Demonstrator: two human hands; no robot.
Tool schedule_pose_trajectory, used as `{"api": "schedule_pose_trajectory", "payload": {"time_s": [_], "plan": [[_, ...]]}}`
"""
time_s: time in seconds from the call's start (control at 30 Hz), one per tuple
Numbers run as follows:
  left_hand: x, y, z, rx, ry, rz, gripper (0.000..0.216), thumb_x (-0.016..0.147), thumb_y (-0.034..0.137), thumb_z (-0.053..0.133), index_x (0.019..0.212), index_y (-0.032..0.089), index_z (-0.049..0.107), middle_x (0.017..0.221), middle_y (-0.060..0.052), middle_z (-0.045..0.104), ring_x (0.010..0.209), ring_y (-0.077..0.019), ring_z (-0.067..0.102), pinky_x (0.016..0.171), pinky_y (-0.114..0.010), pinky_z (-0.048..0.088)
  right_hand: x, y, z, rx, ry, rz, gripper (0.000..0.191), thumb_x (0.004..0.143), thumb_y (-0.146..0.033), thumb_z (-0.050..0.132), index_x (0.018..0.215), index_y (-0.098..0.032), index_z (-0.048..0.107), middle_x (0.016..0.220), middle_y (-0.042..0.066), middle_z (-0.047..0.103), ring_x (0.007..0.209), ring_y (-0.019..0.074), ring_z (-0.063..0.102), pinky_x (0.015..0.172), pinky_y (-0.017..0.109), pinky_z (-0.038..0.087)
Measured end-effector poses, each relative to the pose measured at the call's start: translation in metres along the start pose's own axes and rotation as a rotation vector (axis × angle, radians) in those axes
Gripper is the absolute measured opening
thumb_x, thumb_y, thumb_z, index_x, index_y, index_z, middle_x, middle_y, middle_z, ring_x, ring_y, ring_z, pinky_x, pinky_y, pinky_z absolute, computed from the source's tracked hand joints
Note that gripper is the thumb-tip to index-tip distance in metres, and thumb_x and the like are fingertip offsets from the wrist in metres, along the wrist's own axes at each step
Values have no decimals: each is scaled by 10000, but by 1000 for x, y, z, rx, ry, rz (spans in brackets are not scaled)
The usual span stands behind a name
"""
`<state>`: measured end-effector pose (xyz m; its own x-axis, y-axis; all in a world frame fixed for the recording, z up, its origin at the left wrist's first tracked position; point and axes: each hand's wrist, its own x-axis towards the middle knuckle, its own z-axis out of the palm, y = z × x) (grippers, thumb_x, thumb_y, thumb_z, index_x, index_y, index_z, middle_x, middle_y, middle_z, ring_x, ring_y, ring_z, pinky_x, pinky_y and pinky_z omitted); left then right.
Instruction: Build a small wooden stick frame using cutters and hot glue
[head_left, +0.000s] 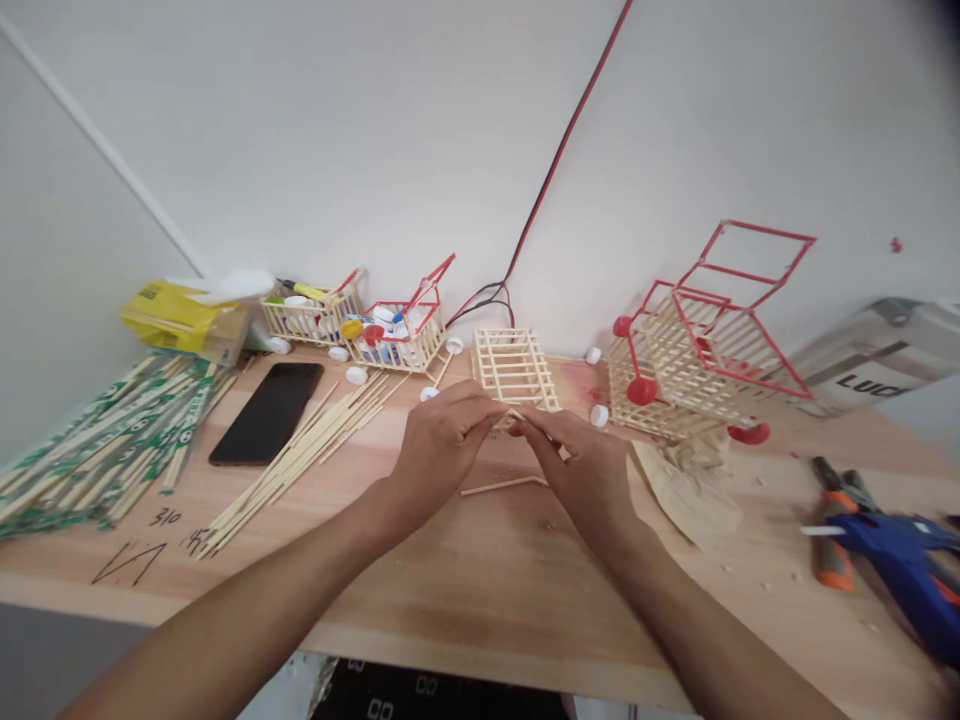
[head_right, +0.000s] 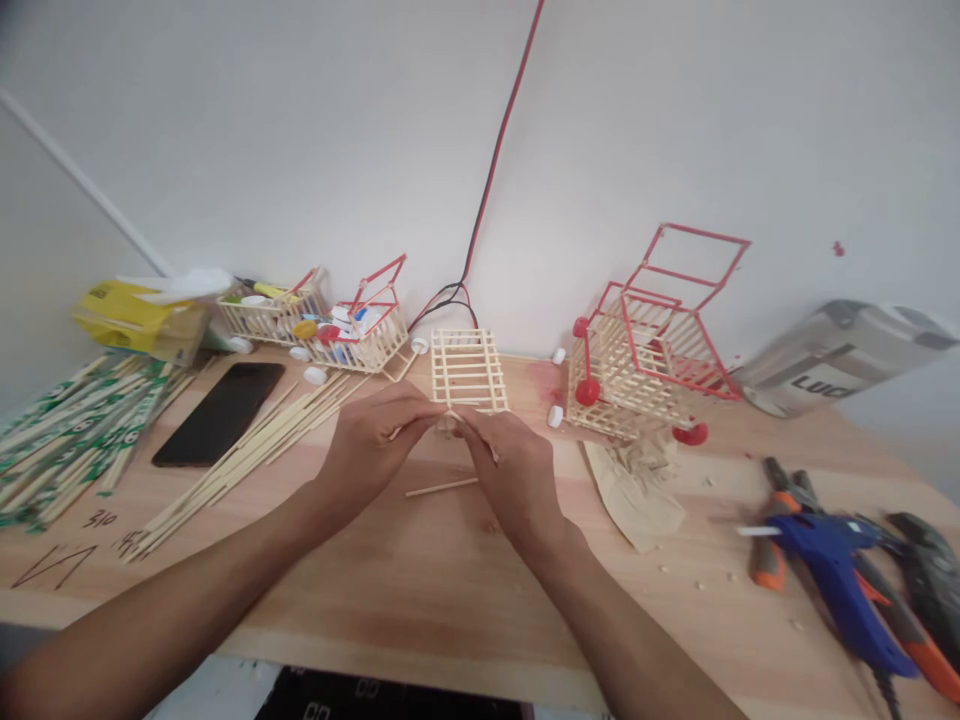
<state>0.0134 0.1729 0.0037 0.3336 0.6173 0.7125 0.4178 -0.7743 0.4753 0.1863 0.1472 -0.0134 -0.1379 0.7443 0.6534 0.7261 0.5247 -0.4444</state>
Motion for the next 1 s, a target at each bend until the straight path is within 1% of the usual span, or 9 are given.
{"api": "schedule_pose_trajectory", "payload": {"time_s": [0.27,0.47,0.67,0.87,1.0], "plan": [[0,0,-1,7,-13,9,145,888,154,556,893,165,700,801,-33,673,732,-125,620,652,-228,462,0,-1,0,13,5,1,162,894,-211,566,982,-215,701,835,1,738,767,156,671,706,267,505],[1,1,-2,13,-19,8,156,894,167,546,888,157,701,796,-37,672,729,-127,621,648,-230,465,1,-1,-1,10,-8,5,173,897,-206,554,994,-218,698,814,3,733,747,158,666,671,265,492],[1,2,-2,18,-12,11,164,898,170,538,893,166,701,795,-34,676,729,-127,621,652,-234,471,0,-2,-2,16,-11,7,180,909,-224,535,989,-227,697,817,11,734,752,164,668,695,278,503],[2,3,-2,14,-19,3,162,891,149,541,884,166,702,801,-36,673,738,-129,622,659,-230,468,1,-3,-2,26,-6,9,170,897,-201,549,977,-222,698,828,8,734,767,160,670,714,272,505],[2,3,-2,15,-14,7,158,889,145,545,883,152,703,792,-39,670,731,-129,622,651,-230,463,0,-3,-2,33,-3,2,169,896,-196,553,979,-216,700,817,8,732,760,159,666,701,267,498]]}}
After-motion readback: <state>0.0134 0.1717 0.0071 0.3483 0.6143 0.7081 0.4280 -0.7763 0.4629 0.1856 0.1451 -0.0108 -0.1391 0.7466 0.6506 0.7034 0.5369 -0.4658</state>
